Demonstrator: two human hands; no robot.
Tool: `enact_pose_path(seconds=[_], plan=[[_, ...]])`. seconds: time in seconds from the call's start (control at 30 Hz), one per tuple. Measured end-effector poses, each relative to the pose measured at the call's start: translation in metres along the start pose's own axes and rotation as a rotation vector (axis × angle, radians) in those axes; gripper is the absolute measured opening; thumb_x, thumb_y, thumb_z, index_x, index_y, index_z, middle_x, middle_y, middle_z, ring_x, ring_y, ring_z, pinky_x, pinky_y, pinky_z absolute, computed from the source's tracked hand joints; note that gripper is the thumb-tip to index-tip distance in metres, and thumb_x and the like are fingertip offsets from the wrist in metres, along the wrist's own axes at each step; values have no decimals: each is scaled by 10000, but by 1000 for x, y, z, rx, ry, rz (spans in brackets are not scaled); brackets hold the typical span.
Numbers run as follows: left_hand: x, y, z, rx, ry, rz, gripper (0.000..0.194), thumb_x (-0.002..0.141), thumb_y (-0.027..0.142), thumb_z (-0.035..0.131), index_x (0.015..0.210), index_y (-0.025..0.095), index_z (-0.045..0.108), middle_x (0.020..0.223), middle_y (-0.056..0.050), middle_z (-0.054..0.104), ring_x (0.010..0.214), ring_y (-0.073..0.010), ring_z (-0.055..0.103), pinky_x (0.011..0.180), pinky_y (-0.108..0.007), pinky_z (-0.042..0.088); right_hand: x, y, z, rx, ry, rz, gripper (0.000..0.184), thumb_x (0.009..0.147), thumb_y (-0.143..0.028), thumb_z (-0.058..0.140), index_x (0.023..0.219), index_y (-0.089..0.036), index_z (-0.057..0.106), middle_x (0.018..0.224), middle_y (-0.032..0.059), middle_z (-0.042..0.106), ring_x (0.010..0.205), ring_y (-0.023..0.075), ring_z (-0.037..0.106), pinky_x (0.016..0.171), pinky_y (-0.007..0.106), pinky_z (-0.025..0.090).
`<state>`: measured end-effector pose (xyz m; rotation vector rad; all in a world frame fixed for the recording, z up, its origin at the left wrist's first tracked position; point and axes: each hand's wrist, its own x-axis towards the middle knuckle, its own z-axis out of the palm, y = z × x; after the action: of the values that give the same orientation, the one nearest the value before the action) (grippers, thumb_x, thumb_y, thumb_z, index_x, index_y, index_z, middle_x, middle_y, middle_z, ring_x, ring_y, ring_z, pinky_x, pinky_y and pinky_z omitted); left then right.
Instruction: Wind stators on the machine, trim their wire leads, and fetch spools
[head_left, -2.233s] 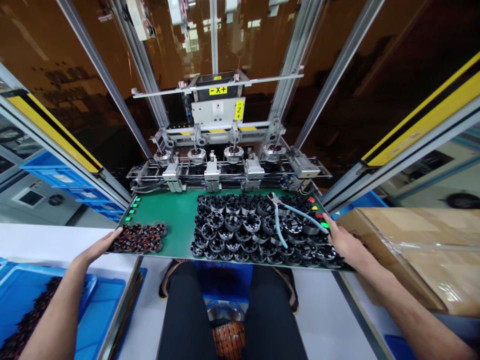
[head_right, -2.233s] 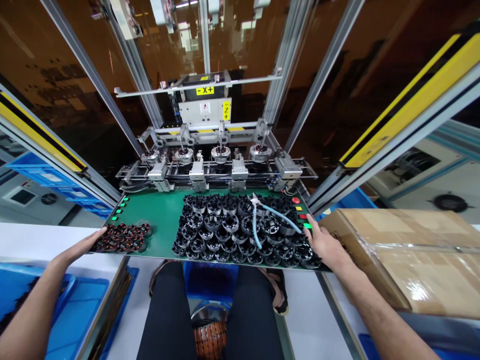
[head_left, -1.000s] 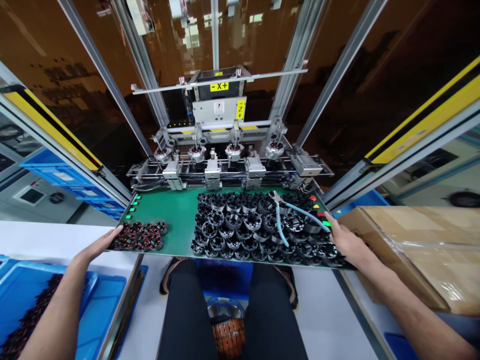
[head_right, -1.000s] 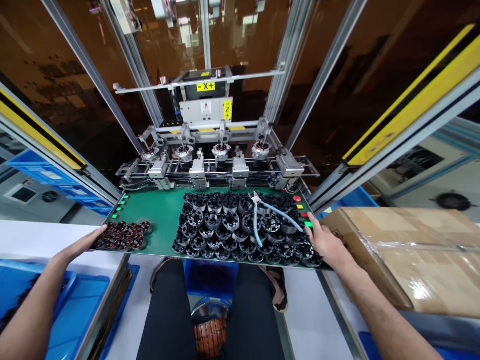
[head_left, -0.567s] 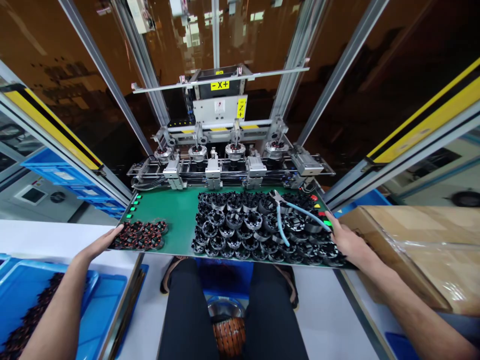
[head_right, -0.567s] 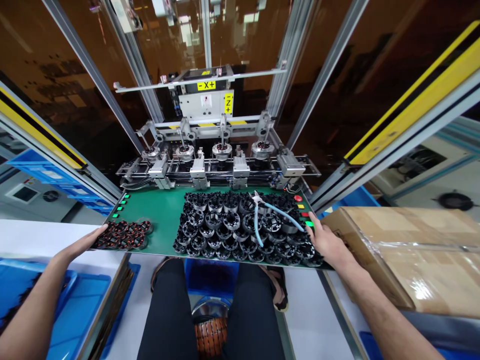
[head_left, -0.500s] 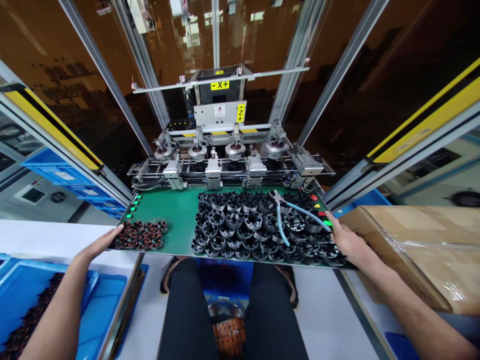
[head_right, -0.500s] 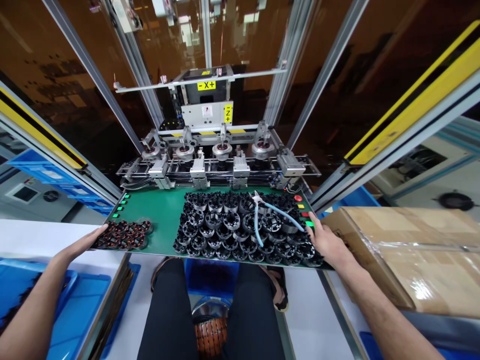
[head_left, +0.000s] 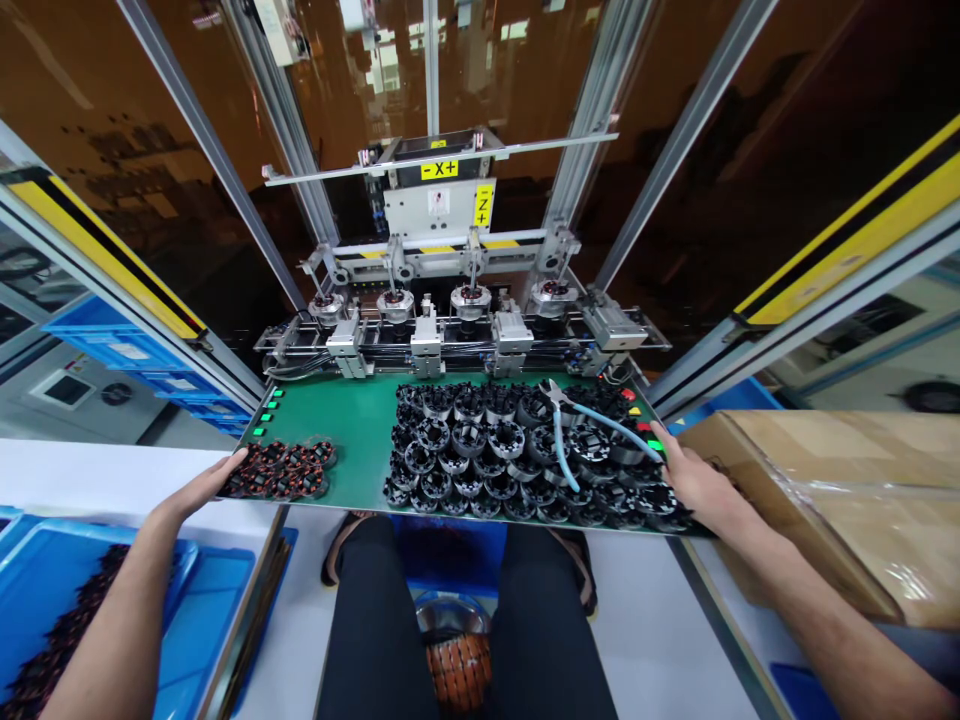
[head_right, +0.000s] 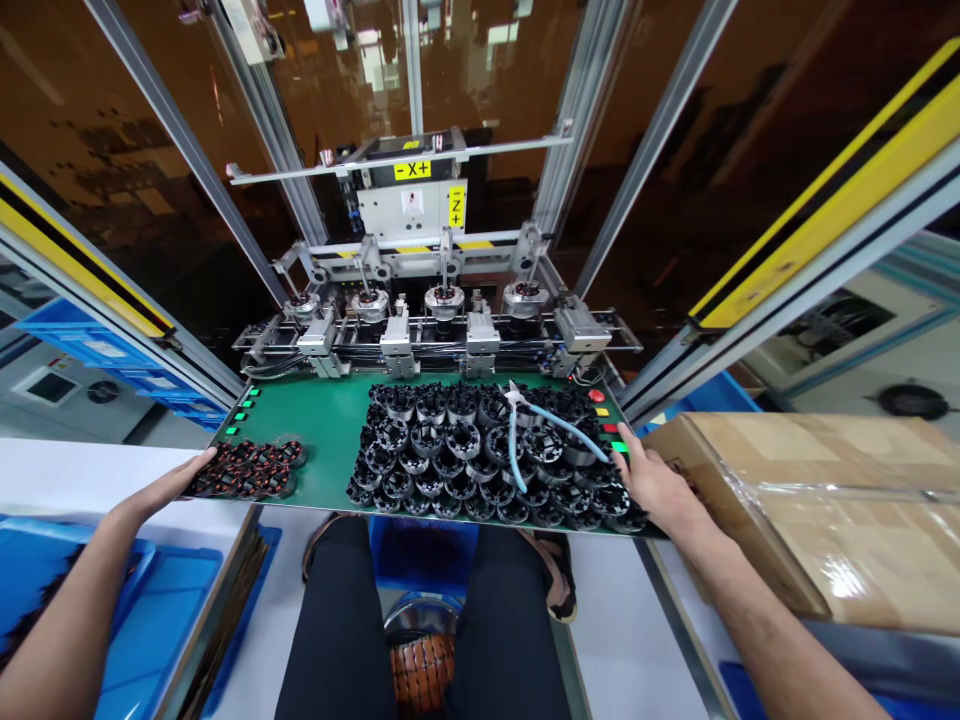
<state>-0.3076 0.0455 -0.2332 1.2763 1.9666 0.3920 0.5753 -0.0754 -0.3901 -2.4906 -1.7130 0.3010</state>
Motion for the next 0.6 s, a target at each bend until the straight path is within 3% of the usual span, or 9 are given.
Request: enact_pose_path(seconds=[0.17, 0.43, 0.6], plan=[[-1, 0, 3, -3, -19, 20, 1304, 823, 1150, 576, 1627, 134, 721, 1659, -178, 754, 1571, -414, 704, 1415, -531, 468, -2, -5, -7, 22, -74, 45, 802, 1113, -352, 224, 1843, -102, 441, 1261, 279, 796, 1160, 434, 836, 1036, 551, 641], [3, -4, 1, 27, -28, -43, 1273, 900, 1116, 508, 1746, 169, 605, 1701, -178, 724, 1568, -422, 701, 1367, -572, 512, -4, -6, -11, 29, -90, 51, 805, 1122, -378, 246, 1861, -96, 397, 1256, 264, 798, 1192, 417, 835, 1061, 522, 636], [3, -1, 1, 21, -18, -30, 1304, 862, 1130, 531, 1714, 148, 636, 1691, -190, 728, 1555, -422, 712, 1357, -530, 528, -4, -6, -11, 43, -77, 47, 790, 1112, -367, 296, 1847, -112, 431, 1224, 267, 804, 1156, 430, 842, 1037, 533, 641]])
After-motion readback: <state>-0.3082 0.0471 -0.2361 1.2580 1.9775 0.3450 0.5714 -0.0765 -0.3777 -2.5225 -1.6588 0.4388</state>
